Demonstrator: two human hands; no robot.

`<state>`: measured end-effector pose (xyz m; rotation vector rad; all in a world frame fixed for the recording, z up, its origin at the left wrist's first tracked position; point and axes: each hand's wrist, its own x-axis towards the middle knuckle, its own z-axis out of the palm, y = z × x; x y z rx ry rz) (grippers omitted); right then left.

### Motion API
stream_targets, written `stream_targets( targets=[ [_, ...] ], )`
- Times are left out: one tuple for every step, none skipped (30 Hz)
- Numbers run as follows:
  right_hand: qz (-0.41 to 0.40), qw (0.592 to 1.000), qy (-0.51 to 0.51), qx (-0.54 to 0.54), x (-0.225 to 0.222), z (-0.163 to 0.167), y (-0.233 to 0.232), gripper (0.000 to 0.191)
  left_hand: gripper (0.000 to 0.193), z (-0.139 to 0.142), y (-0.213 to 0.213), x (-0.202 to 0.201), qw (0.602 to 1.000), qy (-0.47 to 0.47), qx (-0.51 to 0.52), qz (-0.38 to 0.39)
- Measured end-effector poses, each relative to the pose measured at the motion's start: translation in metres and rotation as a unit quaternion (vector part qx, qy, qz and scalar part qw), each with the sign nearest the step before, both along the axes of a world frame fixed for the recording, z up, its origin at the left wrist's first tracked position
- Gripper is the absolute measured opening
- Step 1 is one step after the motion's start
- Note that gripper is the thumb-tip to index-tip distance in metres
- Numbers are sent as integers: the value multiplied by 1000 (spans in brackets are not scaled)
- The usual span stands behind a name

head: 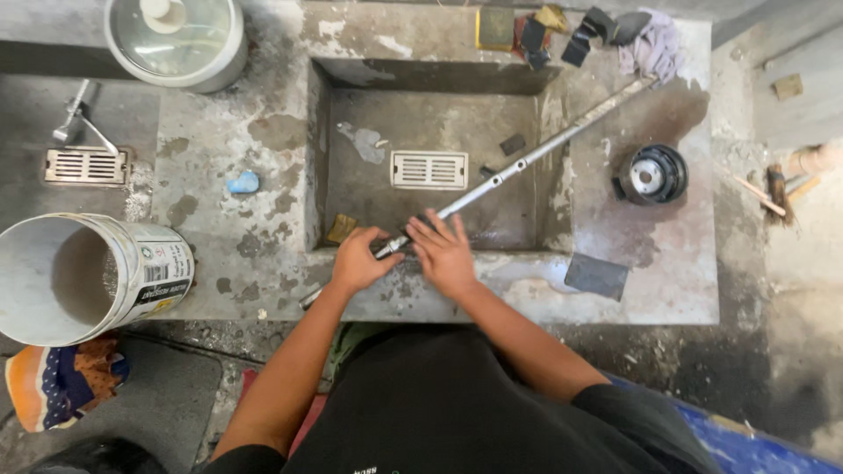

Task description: The person scrubs a long metal rod with a small abrasive pad in a concrete sink, then rinses it under running water. The rod is handled with both hands and moved back and forth along its length during scrubbing.

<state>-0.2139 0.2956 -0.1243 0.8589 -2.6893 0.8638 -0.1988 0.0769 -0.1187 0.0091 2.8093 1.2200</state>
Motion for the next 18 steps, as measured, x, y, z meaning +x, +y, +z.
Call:
stream_targets(
  targets=[
    [-17,1000,-7,10,-8,2,10,34,48,0,0,0,1000,2,-3,4],
    [-39,999,-19,23,-18,5,25,33,47,-1,-1,1,1000,-1,-5,2],
    [-75,996,-36,40,-29,7,42,31,47,-1,-1,1,1000,-8,-7,0],
    [-108,991,-49,57,-41,9,55,29,47,-2,-2,2,1000,-8,-3,-2],
    [-122,991,-34,53,-48,10,63,30,48,-2,-2,2,1000,-3,0,0],
    [-136,989,-18,48,-52,10,66,31,49,-2,-2,3,1000,2,3,1],
    [-152,987,-2,44,-51,10,64,33,48,-2,-2,4,1000,5,1,2],
    [-157,987,-8,32,-46,9,57,32,48,-2,-2,4,1000,10,-1,2],
    [-161,987,-14,22,-36,6,44,32,48,-2,-2,4,1000,15,-1,4],
    [-164,986,-21,12,-25,4,29,31,49,-1,-2,4,1000,10,-2,5],
    [-126,992,-24,1,-13,2,14,33,51,0,-2,4,1000,4,-3,5],
    [-92,995,-31,-10,-2,0,4,35,52,1,-1,4,1000,-6,-5,3],
    [-80,996,-39,-10,2,0,1,35,52,2,-1,4,1000,-9,-6,0],
    [-65,997,-41,-12,2,0,2,35,51,3,-1,4,1000,-6,-6,2],
    [-46,998,-41,-14,1,0,8,35,50,3,-1,4,1000,-1,-8,6],
    [-61,998,-22,16,-11,1,19,32,50,4,-1,4,1000,3,-10,8],
    [-77,996,-8,47,-25,3,34,30,49,4,-1,4,1000,1,-10,7],
    [-113,993,-26,37,-35,4,49,32,49,5,-1,4,1000,-5,-12,4]
  ],
)
